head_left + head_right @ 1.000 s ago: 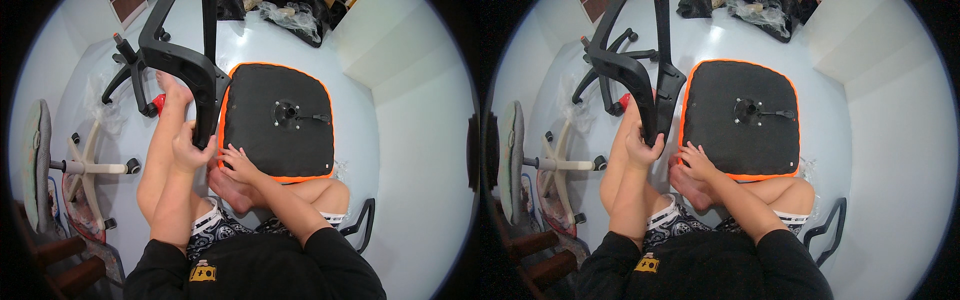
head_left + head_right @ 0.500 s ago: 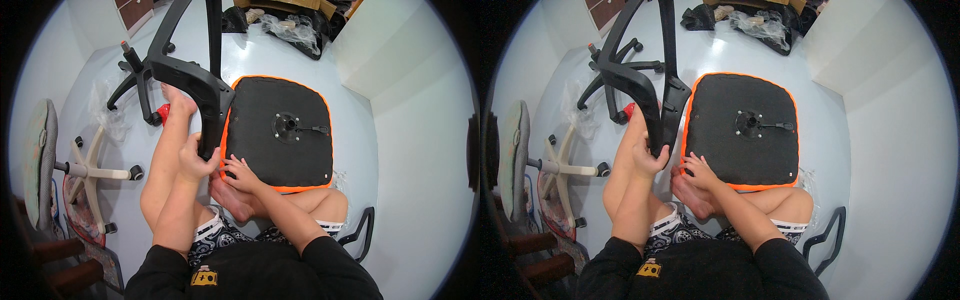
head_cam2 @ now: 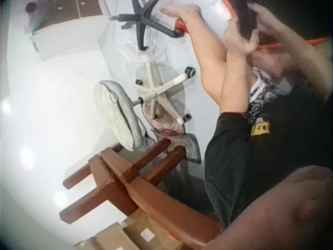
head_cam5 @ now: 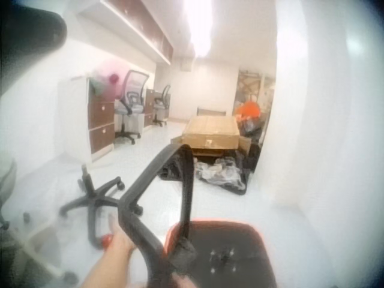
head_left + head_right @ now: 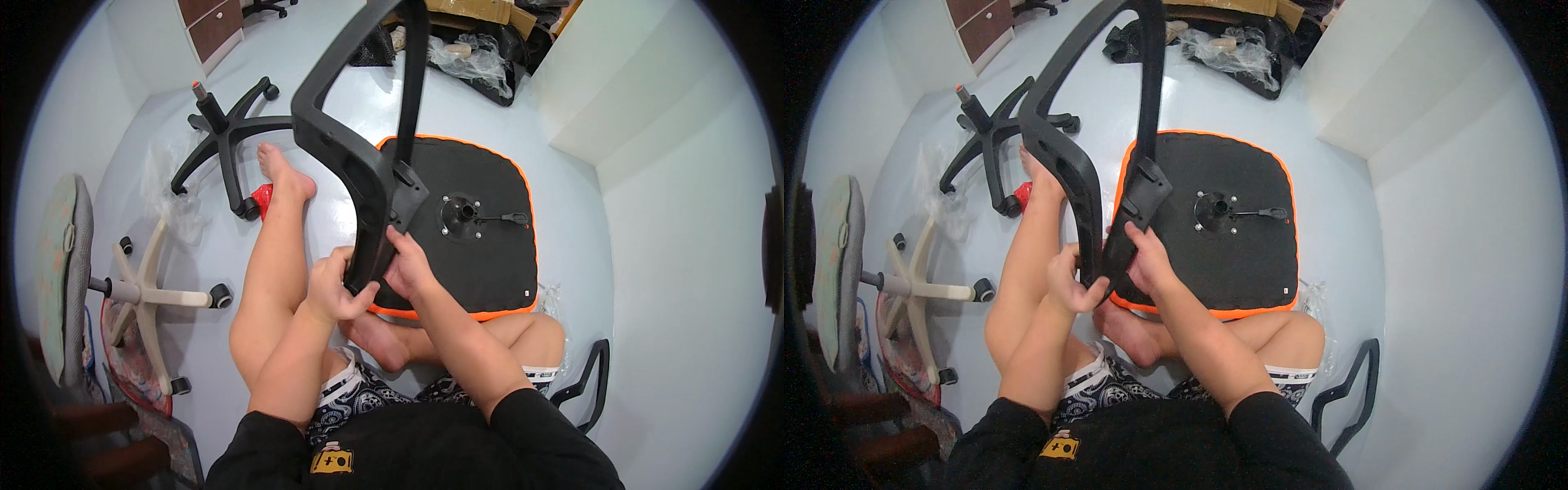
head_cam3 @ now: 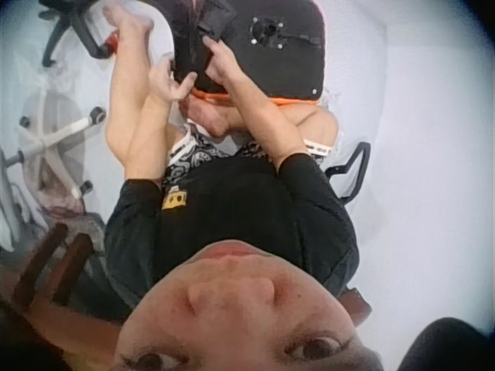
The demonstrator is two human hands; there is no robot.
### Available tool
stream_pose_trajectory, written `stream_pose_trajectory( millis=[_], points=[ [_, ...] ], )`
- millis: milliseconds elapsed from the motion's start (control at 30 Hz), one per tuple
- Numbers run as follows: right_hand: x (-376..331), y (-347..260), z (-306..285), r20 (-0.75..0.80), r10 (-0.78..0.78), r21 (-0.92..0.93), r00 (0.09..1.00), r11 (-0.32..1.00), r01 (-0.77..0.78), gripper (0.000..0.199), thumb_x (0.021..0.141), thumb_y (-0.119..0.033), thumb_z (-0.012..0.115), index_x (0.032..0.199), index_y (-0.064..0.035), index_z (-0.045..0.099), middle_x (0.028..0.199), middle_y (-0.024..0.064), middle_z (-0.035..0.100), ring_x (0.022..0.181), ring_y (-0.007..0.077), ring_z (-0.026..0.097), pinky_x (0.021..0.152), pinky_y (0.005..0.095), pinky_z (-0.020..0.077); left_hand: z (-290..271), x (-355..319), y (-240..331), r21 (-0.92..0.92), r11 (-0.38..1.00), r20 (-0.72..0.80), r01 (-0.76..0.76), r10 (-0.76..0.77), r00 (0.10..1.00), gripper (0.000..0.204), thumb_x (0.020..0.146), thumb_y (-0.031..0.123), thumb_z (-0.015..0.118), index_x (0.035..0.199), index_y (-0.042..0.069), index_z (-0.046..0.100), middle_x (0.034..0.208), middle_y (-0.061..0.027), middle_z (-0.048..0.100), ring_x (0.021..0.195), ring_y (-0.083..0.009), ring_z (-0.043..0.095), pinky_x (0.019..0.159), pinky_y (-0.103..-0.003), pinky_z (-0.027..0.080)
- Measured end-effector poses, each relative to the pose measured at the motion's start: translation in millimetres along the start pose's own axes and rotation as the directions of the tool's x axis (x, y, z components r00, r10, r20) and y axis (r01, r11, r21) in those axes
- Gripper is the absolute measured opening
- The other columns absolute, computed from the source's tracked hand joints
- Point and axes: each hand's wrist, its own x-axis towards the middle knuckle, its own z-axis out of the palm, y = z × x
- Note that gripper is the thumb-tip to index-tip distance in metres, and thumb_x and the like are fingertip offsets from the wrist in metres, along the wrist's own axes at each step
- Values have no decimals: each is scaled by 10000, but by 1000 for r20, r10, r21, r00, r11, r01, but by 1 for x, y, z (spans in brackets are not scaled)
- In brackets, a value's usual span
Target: The person assembles an office chair by attaching the backrest frame to the seat cushion. They align the parts, insert bolts, and tighten them using a hex key while sitting on the floor.
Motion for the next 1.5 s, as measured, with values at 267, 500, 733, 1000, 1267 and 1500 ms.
stream_pose_trajectory(
  millis=[267, 500, 733, 1000, 1267, 1500],
  points=[
    [-15, -27, -6, -82, -278, 84, 957, 955, 284, 273, 821, -101, 517, 1062, 16, 572, 995, 139, 620, 881, 252, 616, 774, 389, 524, -9, 12, -6, -301, 943, 78, 143, -125, 989, 351, 761, 160, 609, 1044, -29, 524, 821, -100, 639, 686, -190, 626, 659, -285, 491],
    [-35, -41, 33, -84, -714, -660, 695, 563, 497, 900, 676, -123, 785, 1350, 72, 222, 1238, 189, 454, 1148, 243, 463, 971, 324, 381, 9, 14, -27, 37, 920, -129, 391, -383, 915, 524, 896, 157, 498, 1345, -72, 357, 1192, -204, 550, 1086, -266, 553, 916, -338, 432],
    [-38, 6, 52, 188, -680, -681, 709, 430, 592, 831, 687, -83, 771, 1344, 40, 277, 1205, 197, 492, 1091, 256, 539, 928, 340, 441, 17, 11, -4, -619, 717, 96, 319, -334, 938, 469, 994, 260, 387, 1334, -62, 392, 1279, -147, 496, 1169, -206, 483, 1001, -314, 359],
    [-32, 32, 47, 294, -593, -547, 749, 538, 641, 597, 821, 1, 404, 1381, 121, 235, 1406, 282, 325, 1328, 330, 328, 1108, 372, 224, 17, 12, -1, -752, 568, -65, 333, -567, 821, 416, 1002, 347, 404, 1127, -26, 538, 1043, -75, 608, 937, -114, 557, 833, -243, 444],
    [-31, 35, 41, 333, -636, -609, 696, 419, 674, 554, 833, -36, 432, 1365, 82, 327, 1350, 262, 411, 1265, 344, 417, 1068, 380, 303, 28, -1, -11, -677, 706, -249, 207, -485, 839, 504, 949, 423, 492, 1128, -45, 544, 1036, -84, 618, 909, -127, 580, 799, -248, 466],
    [-47, 28, 60, 402, -525, -641, 750, 424, 640, 562, 829, -107, 602, 1327, 44, 390, 1255, 252, 501, 1147, 345, 530, 968, 373, 409, 12, 5, 0, -674, 723, -366, 149, -503, 783, 629, 904, 527, 490, 1146, -53, 531, 1054, -104, 625, 941, -164, 608, 812, -271, 488]
  ],
)
